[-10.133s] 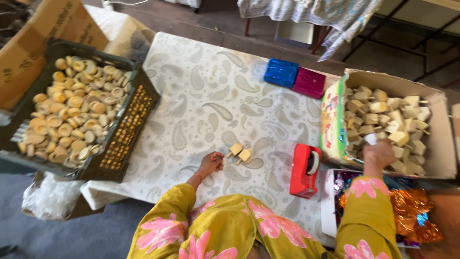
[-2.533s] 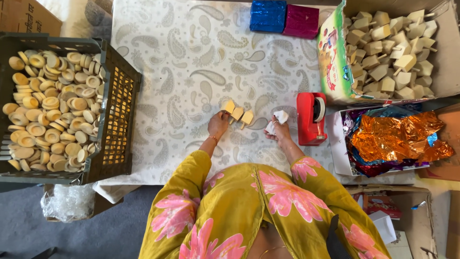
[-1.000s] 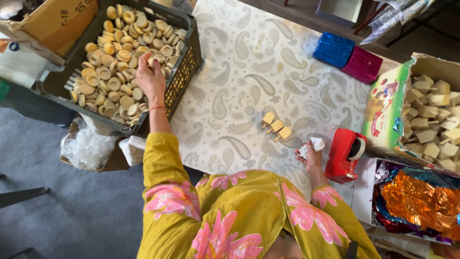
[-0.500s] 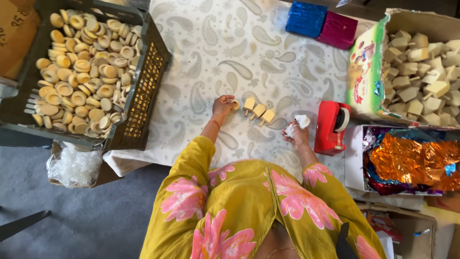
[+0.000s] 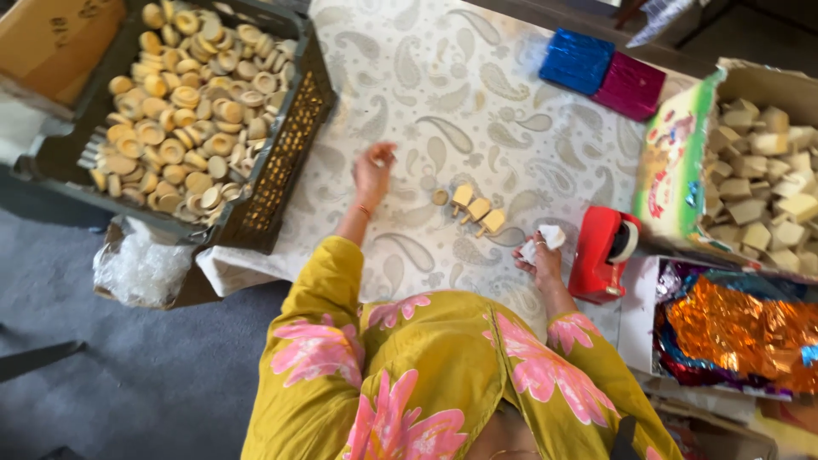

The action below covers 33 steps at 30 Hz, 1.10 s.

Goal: The person is wrapping small items in blue foil and organizing them into boxes.

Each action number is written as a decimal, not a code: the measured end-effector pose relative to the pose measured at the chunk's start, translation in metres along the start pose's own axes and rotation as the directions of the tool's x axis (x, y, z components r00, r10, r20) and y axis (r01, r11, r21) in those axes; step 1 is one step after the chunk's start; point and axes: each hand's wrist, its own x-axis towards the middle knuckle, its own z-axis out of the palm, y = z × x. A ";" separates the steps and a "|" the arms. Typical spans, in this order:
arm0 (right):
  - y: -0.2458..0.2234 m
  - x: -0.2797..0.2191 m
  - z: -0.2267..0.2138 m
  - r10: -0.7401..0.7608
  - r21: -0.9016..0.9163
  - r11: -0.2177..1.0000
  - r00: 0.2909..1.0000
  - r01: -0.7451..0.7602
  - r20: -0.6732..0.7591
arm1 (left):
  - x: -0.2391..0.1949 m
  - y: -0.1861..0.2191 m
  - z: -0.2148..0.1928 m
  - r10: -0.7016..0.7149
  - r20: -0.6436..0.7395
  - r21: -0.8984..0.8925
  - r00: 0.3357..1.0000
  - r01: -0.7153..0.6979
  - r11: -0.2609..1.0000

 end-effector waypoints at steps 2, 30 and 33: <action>0.002 0.004 -0.003 -0.003 -0.011 1.000 1.000 0.003 0.016 | 0.026 0.049 -0.066 0.114 -0.107 0.037 0.988 -0.111 0.993; -0.003 0.000 0.000 0.008 0.016 1.000 1.000 -0.008 -0.004 | 0.095 -0.037 -0.269 0.084 -0.299 0.785 0.951 0.194 0.589; -0.002 -0.001 -0.001 0.008 0.018 1.000 1.000 -0.008 0.001 | 0.094 0.006 -0.268 -0.039 -0.309 0.829 0.950 0.289 0.478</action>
